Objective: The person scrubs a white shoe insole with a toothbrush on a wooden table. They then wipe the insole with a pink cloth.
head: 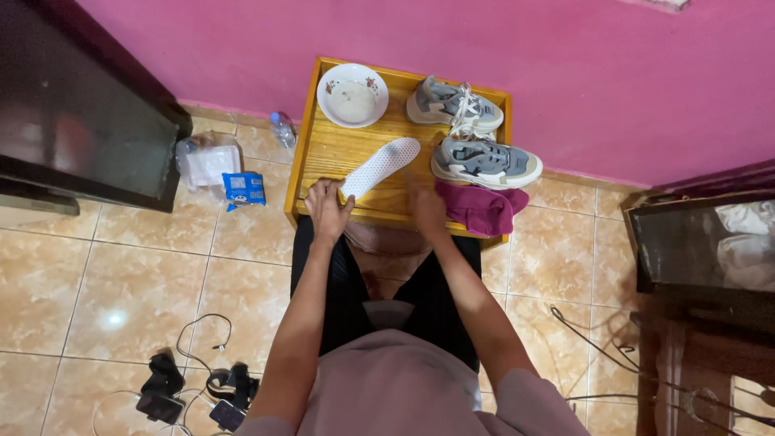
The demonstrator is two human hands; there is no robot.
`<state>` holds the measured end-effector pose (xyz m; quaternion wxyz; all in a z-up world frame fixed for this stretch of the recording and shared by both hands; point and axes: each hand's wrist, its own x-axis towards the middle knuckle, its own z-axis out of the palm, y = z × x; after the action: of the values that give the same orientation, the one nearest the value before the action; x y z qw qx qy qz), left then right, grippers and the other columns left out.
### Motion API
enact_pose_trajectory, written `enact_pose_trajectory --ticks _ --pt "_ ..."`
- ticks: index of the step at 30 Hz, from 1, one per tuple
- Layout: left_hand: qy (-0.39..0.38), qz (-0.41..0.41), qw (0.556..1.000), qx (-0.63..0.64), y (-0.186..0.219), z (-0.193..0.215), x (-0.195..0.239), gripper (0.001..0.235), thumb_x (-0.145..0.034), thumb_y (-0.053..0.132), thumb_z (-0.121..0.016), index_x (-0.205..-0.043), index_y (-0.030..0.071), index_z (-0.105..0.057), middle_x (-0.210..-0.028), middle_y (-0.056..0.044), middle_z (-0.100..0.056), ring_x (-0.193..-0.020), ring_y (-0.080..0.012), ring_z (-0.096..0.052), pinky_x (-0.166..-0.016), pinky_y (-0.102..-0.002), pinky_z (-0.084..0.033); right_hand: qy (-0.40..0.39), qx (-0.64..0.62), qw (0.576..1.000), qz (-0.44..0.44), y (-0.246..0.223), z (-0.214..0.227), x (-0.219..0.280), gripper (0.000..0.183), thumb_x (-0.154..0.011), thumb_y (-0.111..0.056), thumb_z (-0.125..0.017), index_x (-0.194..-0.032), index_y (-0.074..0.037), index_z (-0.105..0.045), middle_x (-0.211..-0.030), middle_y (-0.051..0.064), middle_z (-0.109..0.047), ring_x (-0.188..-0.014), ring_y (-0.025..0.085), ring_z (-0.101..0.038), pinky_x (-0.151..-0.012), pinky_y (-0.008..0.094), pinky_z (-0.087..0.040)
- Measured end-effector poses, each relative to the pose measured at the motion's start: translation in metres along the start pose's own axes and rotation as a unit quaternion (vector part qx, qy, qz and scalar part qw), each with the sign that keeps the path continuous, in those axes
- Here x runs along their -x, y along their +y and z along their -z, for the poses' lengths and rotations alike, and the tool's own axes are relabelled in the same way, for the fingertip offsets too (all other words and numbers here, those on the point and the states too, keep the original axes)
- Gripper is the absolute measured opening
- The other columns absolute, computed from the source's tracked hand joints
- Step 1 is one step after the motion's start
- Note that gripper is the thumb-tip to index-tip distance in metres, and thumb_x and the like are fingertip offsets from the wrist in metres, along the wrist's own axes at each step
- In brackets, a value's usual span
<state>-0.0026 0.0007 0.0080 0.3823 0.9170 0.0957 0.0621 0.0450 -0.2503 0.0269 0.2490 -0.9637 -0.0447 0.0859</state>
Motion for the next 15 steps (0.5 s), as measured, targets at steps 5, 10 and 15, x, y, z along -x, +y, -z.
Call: enact_pose_trajectory --ticks 5,10,15 --pt "-0.004 0.002 1.000 -0.002 -0.001 -0.001 0.000 0.040 -0.091 0.028 -0.075 -0.128 0.024 -0.062 -0.123 0.001 -0.046 -0.126 -0.0257 -0.040 -0.105 -0.048 -0.030 -0.012 -0.024 1.000 0.015 -0.037 0.013 0.021 0.028 -0.100 -0.014 -0.051 -0.120 -0.014 -0.070 -0.098 0.021 -0.073 -0.098 0.045 -0.071 -0.087 0.054 -0.056" --pt "-0.008 0.003 1.000 -0.004 -0.003 -0.003 -0.002 0.038 -0.092 0.029 -0.074 -0.128 0.025 -0.062 -0.124 0.002 -0.046 -0.127 -0.0254 -0.040 -0.105 -0.048 -0.030 -0.044 -0.026 0.997 0.057 -0.066 0.053 0.051 0.030 -0.101 -0.016 -0.056 -0.127 -0.021 -0.071 -0.101 0.016 -0.075 -0.097 0.040 -0.072 -0.084 0.049 -0.058" --pt "-0.008 0.004 1.000 -0.009 -0.004 -0.005 -0.002 0.039 -0.092 0.030 -0.075 -0.128 0.025 -0.062 -0.124 0.002 -0.047 -0.128 -0.0259 -0.040 -0.106 -0.049 -0.030 0.048 0.112 0.984 0.133 -0.088 0.048 0.068 0.020 -0.093 -0.021 -0.059 -0.099 -0.015 -0.077 -0.079 0.014 -0.074 -0.078 0.036 -0.074 -0.070 0.050 -0.060"
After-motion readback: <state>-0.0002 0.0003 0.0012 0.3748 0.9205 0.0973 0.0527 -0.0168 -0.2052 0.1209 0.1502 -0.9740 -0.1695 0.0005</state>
